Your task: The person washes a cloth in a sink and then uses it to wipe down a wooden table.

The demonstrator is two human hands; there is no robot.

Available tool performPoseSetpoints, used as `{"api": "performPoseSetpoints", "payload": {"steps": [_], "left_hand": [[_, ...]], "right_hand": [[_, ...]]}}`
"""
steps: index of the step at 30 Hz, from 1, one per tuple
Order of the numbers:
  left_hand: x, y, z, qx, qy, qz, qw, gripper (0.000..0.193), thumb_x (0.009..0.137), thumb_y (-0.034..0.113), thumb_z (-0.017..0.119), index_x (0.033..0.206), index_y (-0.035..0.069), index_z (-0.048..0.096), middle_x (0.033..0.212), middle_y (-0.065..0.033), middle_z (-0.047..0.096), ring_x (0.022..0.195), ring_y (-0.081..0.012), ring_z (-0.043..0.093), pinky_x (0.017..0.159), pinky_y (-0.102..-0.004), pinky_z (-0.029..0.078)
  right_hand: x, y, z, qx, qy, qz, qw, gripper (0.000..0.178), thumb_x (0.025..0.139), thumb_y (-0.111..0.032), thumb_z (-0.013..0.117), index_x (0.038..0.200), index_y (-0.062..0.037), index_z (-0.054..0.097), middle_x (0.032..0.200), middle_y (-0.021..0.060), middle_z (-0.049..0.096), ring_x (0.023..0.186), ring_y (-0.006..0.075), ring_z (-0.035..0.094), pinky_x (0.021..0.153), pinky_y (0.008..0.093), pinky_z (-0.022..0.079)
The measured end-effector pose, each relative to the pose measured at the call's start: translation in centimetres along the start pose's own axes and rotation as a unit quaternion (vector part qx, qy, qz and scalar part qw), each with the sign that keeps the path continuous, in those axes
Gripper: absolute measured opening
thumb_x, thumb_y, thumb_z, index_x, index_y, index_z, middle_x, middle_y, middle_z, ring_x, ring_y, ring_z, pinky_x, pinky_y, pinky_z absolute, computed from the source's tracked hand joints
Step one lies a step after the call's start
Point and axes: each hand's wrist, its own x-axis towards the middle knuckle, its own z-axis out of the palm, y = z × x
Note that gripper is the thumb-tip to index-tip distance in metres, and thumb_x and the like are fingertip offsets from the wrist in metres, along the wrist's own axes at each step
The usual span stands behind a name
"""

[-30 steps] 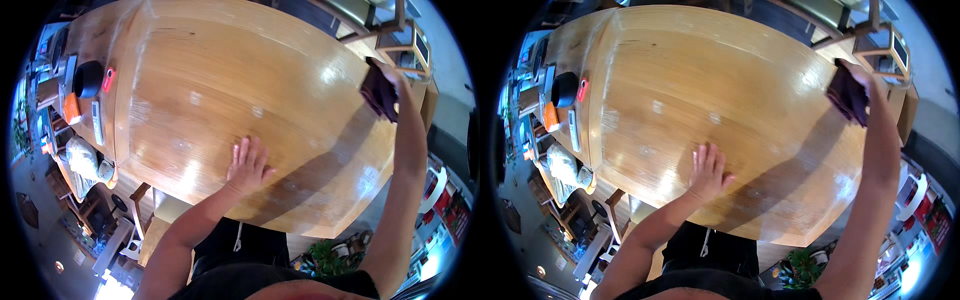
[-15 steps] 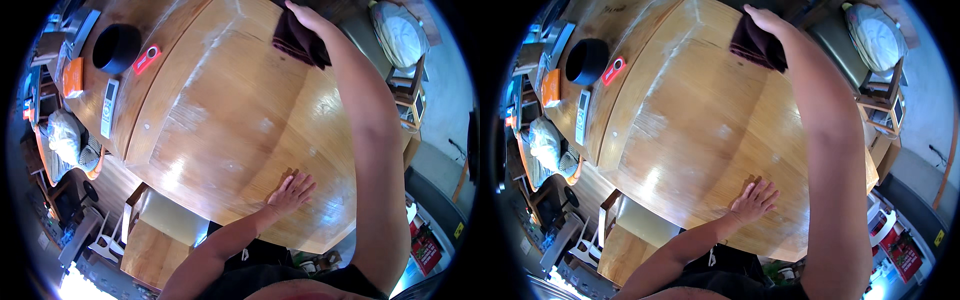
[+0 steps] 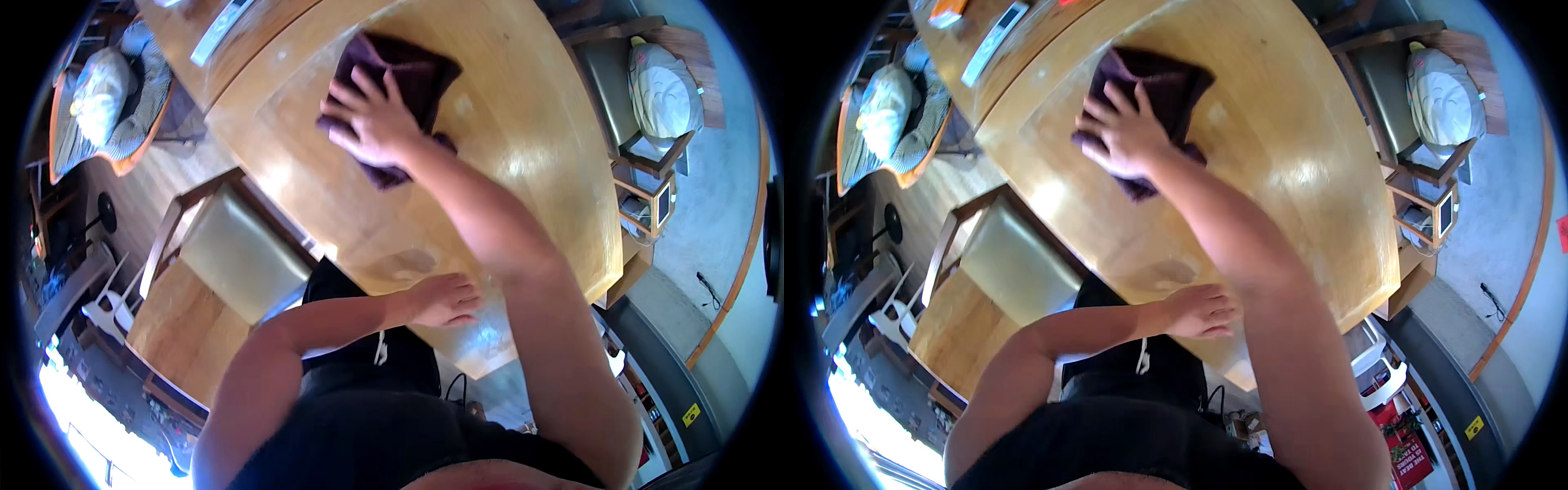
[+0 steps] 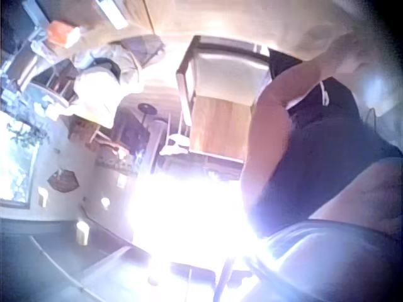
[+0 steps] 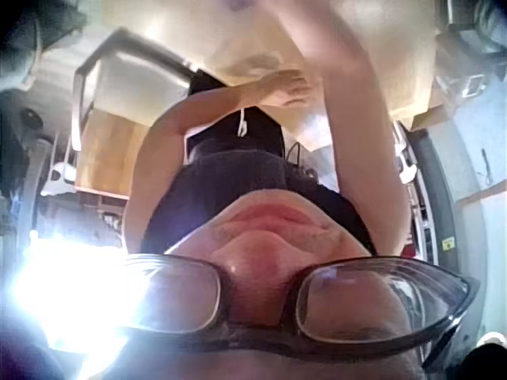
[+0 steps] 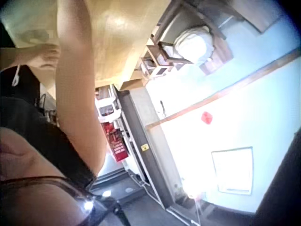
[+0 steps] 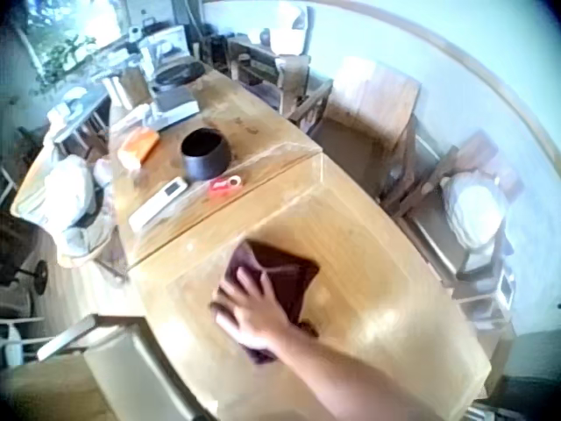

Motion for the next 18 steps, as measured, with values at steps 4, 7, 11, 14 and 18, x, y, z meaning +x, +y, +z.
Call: {"api": "performPoseSetpoints", "payload": {"steps": [4, 7, 11, 14, 18], "left_hand": [[-10.5, 8.9, 0.6, -0.067, -0.117, -0.144, 0.980, 0.026, 0.091, 0.031, 0.071, 0.104, 0.009, 0.071, 0.099, -0.0085, 0.070, 0.095, -0.0306, 0.067, 0.085, -0.0392, 0.054], [-18.7, 12.9, -0.2, -0.054, -0.156, -0.336, 0.927, 0.023, 0.092, 0.028, 0.068, 0.100, 0.007, 0.073, 0.097, -0.0121, 0.071, 0.097, -0.0334, 0.067, 0.086, -0.0428, 0.055], [-29.4, 16.8, 1.6, 0.050, 0.078, -0.415, 0.905, 0.018, 0.090, 0.020, 0.069, 0.101, 0.006, 0.073, 0.098, -0.0139, 0.072, 0.097, -0.0335, 0.068, 0.089, -0.0421, 0.055], [-34.7, 17.4, 2.1, 0.166, 0.175, -0.444, 0.863, 0.031, 0.086, 0.021, 0.074, 0.113, 0.007, 0.069, 0.108, -0.0146, 0.069, 0.102, -0.0357, 0.066, 0.095, -0.0468, 0.051], [-42.0, 14.3, 2.0, 0.328, 0.197, -0.493, 0.781, 0.073, 0.085, 0.040, 0.076, 0.146, 0.010, 0.048, 0.137, -0.0186, 0.057, 0.126, -0.0372, 0.054, 0.112, -0.0545, 0.036]], "right_hand": [[-12.0, -10.1, 3.3, 0.028, -0.044, -0.069, 0.996, 0.054, 0.100, -0.054, 0.048, 0.146, -0.0256, 0.054, 0.164, 0.0000, 0.035, 0.155, 0.0311, 0.019, 0.122, 0.0648, 0.009], [-20.3, -13.6, 5.1, 0.038, -0.052, -0.069, 0.996, 0.057, 0.097, -0.051, 0.056, 0.147, -0.0233, 0.054, 0.161, 0.0019, 0.038, 0.154, 0.0315, 0.020, 0.121, 0.0654, 0.011], [-30.9, -17.1, 6.3, 0.021, -0.079, -0.014, 0.997, 0.061, 0.095, -0.044, 0.061, 0.151, -0.0234, 0.049, 0.163, 0.0043, 0.034, 0.154, 0.0349, 0.018, 0.118, 0.0706, 0.009], [-37.7, -20.0, 7.3, -0.021, -0.120, 0.005, 0.993, 0.066, 0.091, -0.044, 0.065, 0.150, -0.0217, 0.048, 0.163, 0.0038, 0.033, 0.154, 0.0345, 0.017, 0.116, 0.0734, 0.014], [-46.2, -22.8, 12.0, -0.138, -0.219, -0.085, 0.962, 0.052, 0.093, -0.032, 0.057, 0.136, -0.0020, 0.061, 0.158, 0.0111, 0.042, 0.152, 0.0372, 0.022, 0.120, 0.0667, 0.014]]}}
